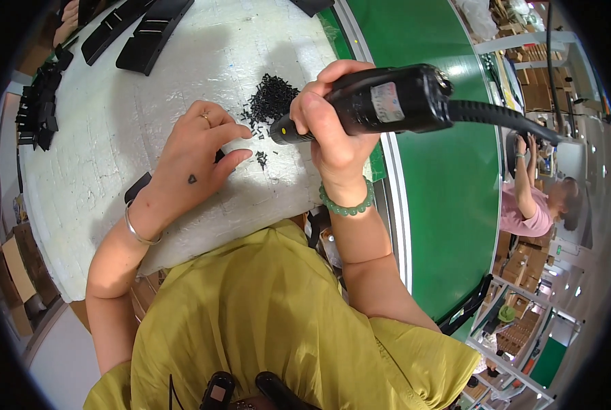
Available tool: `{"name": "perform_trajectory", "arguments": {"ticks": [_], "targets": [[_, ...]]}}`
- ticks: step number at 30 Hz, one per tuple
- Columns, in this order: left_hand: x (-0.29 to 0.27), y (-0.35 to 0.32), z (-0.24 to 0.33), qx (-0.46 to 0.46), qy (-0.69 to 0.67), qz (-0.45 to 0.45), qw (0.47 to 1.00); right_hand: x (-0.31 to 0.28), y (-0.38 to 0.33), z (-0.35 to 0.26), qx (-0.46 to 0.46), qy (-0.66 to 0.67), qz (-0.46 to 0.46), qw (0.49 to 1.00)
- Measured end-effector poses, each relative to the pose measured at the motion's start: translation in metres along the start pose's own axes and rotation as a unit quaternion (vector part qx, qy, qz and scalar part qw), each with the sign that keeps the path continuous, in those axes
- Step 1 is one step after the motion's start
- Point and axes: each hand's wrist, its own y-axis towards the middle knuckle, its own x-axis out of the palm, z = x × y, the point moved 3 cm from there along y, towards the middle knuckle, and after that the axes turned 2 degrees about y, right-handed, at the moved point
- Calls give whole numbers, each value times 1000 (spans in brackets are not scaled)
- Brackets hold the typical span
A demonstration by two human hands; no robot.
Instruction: Assembling small plastic components by inserting and tightening screws using an electric screwdriver.
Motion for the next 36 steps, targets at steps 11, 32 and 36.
{"name": "perform_trajectory", "arguments": {"ticks": [11, 32, 36], "targets": [[19, 23, -2, 19, 24, -40, 999, 11, 1, -26, -31, 4, -43, 999], [-9, 8, 17, 124, -24, 136, 983, 37, 1, -76, -53, 51, -220, 973], [-22, -11, 13, 75, -43, 88, 992, 50, -4, -64, -39, 59, -250, 966]]}}
